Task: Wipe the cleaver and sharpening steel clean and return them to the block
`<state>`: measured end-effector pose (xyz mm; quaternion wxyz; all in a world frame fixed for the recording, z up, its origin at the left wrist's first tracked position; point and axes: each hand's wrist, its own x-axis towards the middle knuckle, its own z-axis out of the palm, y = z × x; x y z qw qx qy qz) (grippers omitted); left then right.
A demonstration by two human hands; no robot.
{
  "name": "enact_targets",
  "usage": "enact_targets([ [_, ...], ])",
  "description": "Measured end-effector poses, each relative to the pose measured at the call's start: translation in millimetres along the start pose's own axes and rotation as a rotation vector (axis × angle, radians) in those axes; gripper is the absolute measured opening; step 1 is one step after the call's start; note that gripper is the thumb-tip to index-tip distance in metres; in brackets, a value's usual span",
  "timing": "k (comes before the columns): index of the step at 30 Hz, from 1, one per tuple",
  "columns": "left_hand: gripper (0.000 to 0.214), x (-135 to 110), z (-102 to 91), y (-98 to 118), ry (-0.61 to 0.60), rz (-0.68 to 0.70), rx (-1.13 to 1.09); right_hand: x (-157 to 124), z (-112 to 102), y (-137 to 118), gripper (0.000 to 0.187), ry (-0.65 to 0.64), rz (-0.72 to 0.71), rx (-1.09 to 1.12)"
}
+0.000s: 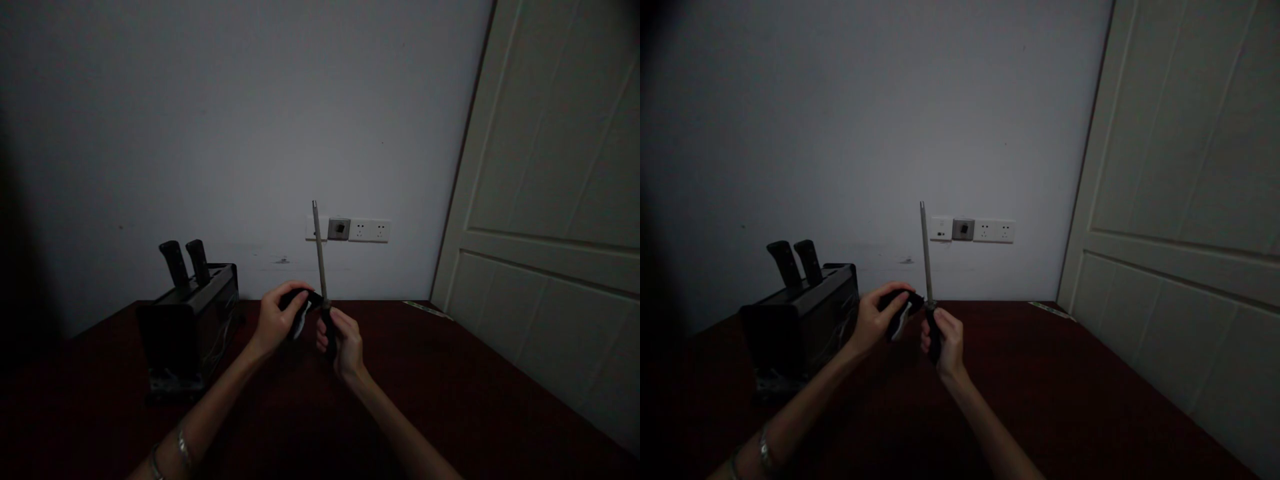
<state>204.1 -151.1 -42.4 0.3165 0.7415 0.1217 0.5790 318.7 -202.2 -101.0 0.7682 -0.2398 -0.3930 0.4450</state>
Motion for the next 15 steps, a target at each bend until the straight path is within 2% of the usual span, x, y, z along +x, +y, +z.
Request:
enact_targets([
  [4, 0.012, 6.5, -4.7, -7.2, 0.171, -0.092, -0.016, 2.1, -0.5, -1.7, 0.026, -0.001, -0.01, 0.01],
  [8, 0.021, 9.9, -4.3, -20.7, 0.306, -0.164, -0.029, 2.8, -2.3, -0.9, 0.024, -0.003, -0.046, -0.144],
  [15, 0.026, 13.6, -1.3, -29.5, 0.397, -0.295, -0.126, 1.4, 0.1, -3.8, 0.025, -0.069, -0.098, -0.23],
])
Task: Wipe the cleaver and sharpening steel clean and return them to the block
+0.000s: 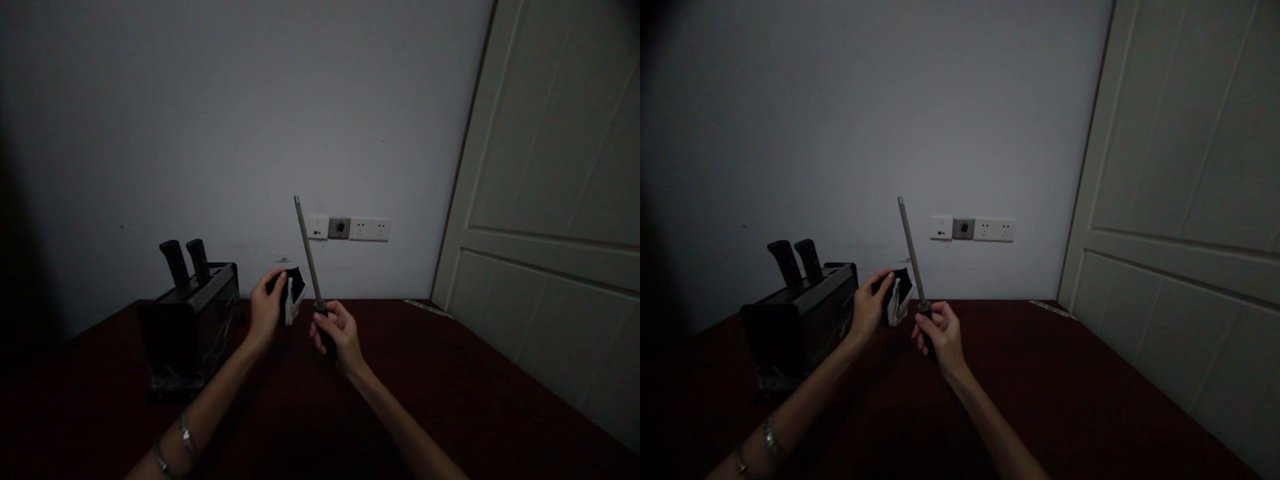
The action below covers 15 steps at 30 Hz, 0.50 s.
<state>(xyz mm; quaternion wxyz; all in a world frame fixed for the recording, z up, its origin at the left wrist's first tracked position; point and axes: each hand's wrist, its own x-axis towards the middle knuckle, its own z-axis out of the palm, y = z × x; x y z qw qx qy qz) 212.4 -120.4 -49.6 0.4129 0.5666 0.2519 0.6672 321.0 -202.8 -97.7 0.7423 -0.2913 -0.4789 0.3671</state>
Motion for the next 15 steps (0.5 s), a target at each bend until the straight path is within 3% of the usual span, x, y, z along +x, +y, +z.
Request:
enact_targets([
  [4, 0.03, -2.9, 3.4, -1.8, -0.009, -0.171, -0.132, -0.9, 0.9, 0.1, 0.025, -0.008, 0.001, 0.03],
  [9, 0.024, -6.4, 5.5, 3.3, -0.131, -0.374, -0.36, -0.4, 0.0, 3.5, 0.024, 0.024, -0.011, 0.062],
  [12, 0.028, -4.8, 4.0, 5.6, -0.218, -0.37, -0.356, 0.3, -1.2, 3.3, 0.023, 0.051, -0.015, 0.069],
  [15, 0.038, -1.5, 0.8, 5.1, -0.257, -0.214, -0.15, 1.2, -2.3, 1.7, 0.025, 0.093, -0.01, 0.069],
])
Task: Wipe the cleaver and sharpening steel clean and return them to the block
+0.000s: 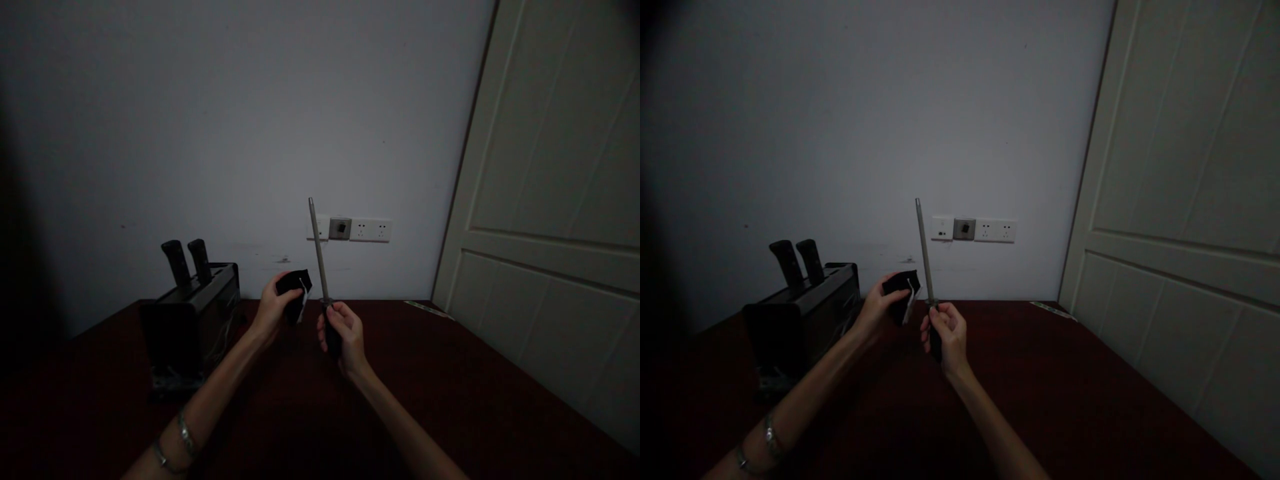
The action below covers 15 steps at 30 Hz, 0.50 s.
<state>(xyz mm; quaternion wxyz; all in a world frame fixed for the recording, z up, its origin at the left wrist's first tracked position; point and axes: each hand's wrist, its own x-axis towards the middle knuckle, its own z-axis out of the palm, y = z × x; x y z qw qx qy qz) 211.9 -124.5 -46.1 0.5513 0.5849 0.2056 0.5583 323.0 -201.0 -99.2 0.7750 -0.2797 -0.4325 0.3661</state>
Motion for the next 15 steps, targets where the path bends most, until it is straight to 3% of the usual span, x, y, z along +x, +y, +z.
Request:
enact_targets([
  [4, 0.023, 0.1, -4.5, 1.3, -0.049, 0.32, 0.331, 1.2, -0.3, -0.2, 0.026, 0.023, 0.0, 0.0],
  [8, 0.011, -5.9, -3.8, 4.1, -0.166, 0.649, 0.502, 1.8, -0.3, 1.7, 0.025, 0.008, -0.011, -0.029],
  [15, 0.023, -15.9, 3.2, 4.2, -0.338, 0.956, 0.608, 1.1, 0.2, 2.5, 0.023, -0.027, -0.032, -0.046],
])
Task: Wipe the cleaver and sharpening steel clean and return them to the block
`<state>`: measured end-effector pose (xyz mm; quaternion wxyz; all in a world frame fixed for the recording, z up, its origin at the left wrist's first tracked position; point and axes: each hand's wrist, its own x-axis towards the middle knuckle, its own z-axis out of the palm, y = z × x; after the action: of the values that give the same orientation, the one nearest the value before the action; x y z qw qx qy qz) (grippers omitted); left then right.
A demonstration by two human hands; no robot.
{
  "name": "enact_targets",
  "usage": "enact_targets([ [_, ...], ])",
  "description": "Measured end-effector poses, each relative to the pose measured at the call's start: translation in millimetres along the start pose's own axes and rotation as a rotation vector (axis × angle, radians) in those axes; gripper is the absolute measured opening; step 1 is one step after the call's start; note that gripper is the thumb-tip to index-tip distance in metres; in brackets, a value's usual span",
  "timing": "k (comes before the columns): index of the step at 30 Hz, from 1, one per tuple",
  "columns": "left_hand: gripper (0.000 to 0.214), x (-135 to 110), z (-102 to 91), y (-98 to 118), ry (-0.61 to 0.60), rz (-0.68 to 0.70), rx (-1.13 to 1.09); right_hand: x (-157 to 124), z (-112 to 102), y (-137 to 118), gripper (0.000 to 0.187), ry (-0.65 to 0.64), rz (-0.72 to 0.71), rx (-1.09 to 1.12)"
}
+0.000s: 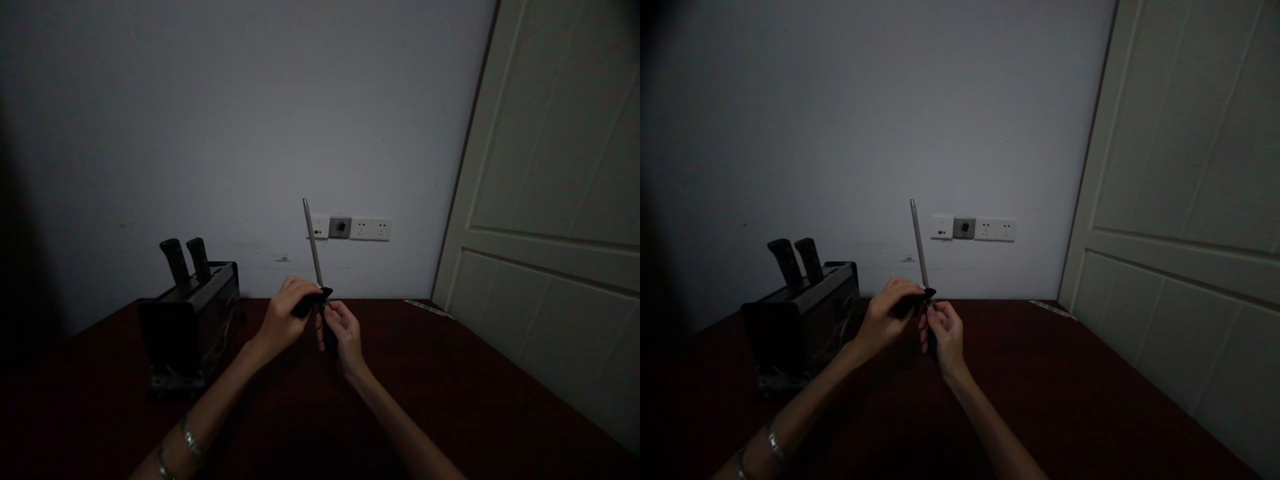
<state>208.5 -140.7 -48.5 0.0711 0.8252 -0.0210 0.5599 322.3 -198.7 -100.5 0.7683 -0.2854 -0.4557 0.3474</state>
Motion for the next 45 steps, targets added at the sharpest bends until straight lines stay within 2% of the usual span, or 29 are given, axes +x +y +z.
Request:
enact_targets([
  [6, 0.04, -4.8, 5.9, 4.3, -0.125, 0.037, 0.003, -2.0, 1.1, 2.2, 0.023, 0.06, -0.01, 0.052],
  [12, 0.043, -7.0, 6.6, 9.0, -0.205, 0.062, 0.004, -7.2, 4.5, 8.0, 0.02, 0.103, -0.025, 0.158],
  [21, 0.026, -0.9, -1.2, 11.3, -0.095, -0.007, -0.155, -11.8, 12.1, -4.1, 0.021, 0.006, 0.058, 0.253],
  [26, 0.013, 3.9, -10.4, 8.4, -0.11, -0.071, -0.151, -12.8, 14.6, -7.8, 0.023, -0.008, 0.072, 0.247],
  [28, 0.012, 4.0, -13.7, 6.4, -0.049, -0.08, -0.075, -12.3, 15.4, -10.1, 0.023, -0.008, 0.07, 0.256],
  [31, 0.015, 2.6, -14.3, 6.6, 0.125, -0.097, 0.057, -10.8, 15.6, -12.6, 0.023, -0.003, 0.051, 0.25],
  [33, 0.019, 1.5, -11.3, 10.1, 0.178, -0.074, 0.091, -10.2, 15.3, -11.9, 0.023, -0.007, 0.049, 0.238],
  [39, 0.036, -1.7, 4.3, 21.9, 0.018, 0.116, 0.061, -10.9, 14.9, -3.6, 0.021, -0.019, 0.014, 0.201],
  [45, 0.037, -4.5, 9.5, 19.8, 0.009, 0.097, -0.002, -9.3, 12.6, -2.1, 0.019, -0.004, -0.002, 0.202],
])
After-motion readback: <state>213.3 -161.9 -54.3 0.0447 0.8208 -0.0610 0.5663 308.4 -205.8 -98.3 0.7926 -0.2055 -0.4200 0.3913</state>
